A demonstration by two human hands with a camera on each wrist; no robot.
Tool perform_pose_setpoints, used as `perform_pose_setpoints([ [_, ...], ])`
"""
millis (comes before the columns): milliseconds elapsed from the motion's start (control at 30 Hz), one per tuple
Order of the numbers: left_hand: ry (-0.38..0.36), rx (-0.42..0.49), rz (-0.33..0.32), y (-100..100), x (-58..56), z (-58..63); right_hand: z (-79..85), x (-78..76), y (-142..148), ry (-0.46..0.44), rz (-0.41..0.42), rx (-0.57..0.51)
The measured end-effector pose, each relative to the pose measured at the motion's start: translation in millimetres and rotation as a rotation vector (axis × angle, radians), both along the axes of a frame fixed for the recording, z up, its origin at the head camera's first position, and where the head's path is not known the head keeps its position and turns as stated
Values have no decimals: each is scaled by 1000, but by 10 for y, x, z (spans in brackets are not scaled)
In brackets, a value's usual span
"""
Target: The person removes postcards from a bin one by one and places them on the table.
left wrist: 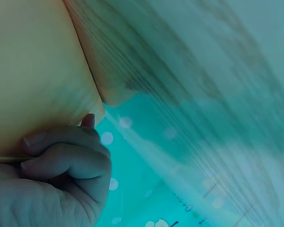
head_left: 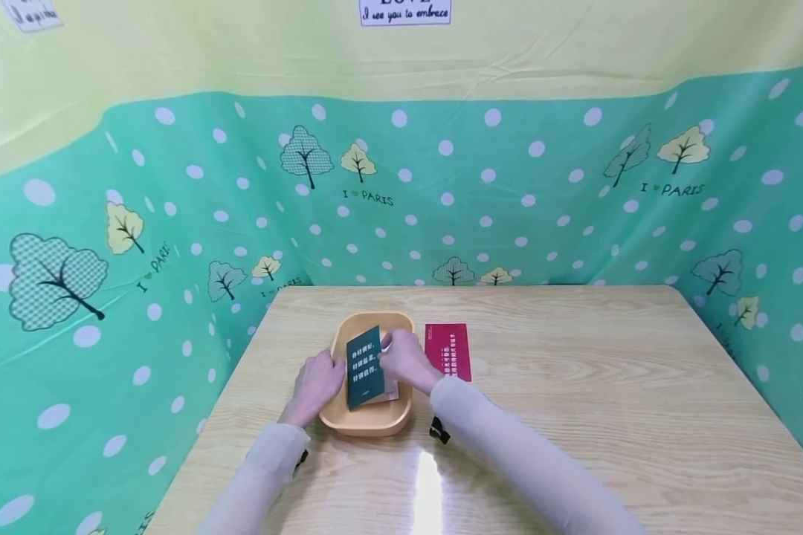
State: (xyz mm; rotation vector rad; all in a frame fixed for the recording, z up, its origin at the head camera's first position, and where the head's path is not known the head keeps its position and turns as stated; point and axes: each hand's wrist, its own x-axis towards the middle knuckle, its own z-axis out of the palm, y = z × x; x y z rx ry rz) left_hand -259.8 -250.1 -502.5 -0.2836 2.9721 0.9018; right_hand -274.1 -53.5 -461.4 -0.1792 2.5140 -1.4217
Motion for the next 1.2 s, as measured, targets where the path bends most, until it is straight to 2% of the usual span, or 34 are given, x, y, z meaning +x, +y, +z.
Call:
perform_pose_setpoints([
  [267, -12, 17, -16, 6, -41, 37, 63, 66, 186, 17, -50, -31],
  [467, -29, 13, 13, 0, -29, 79, 87, 37, 264, 30, -92, -93],
  [567, -19, 6, 7, -8, -23, 85, 107, 14, 316, 17, -113, -123],
  [800, -17, 22, 8, 7, -41, 76, 133, -13, 547, 31, -122, -145],
  [1000, -74, 61, 3, 20, -40, 48, 87, -21, 810, -8, -182, -188],
  [1200, -60, 28, -9, 1, -23, -10, 58, -11, 1031, -19, -203, -238],
])
